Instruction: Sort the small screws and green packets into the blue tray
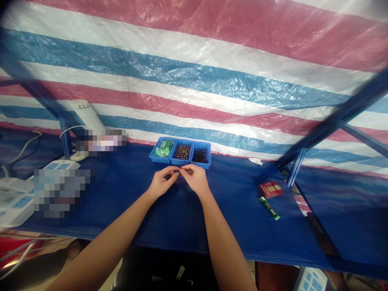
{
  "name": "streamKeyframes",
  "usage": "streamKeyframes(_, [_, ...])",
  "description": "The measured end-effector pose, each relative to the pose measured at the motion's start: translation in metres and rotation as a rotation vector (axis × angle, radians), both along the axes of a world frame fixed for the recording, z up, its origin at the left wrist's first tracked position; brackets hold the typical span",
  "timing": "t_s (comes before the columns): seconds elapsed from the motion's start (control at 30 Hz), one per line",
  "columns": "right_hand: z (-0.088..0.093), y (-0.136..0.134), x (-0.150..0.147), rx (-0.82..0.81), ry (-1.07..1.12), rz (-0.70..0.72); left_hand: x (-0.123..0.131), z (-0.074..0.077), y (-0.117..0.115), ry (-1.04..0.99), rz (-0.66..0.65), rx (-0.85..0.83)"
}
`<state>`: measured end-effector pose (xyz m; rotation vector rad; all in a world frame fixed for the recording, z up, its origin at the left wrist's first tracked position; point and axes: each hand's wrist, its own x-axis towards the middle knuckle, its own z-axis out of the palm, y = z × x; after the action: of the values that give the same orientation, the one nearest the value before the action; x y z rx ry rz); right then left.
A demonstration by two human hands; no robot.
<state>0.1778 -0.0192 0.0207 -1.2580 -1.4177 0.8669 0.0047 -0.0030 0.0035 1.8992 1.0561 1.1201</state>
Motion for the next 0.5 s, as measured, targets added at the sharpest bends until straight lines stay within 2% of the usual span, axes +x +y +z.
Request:
streamKeyframes(0.1, [-0.003,0.001,-0.004,-0.061,0.096,0.012,0.001,0.000,0.000,-0.014,-0.006,0.025])
streamKeyframes(0.33, [-0.004,0.003,-0.014,-0.203,0.300,0.074,0.000,-0.002,0.002,-0.019,0.086,0.059])
streamKeyframes(0.5, [-0.002,0.004,-0.011,-0.195,0.319,0.026,0.000,0.000,0.001,0.018,0.109,0.052])
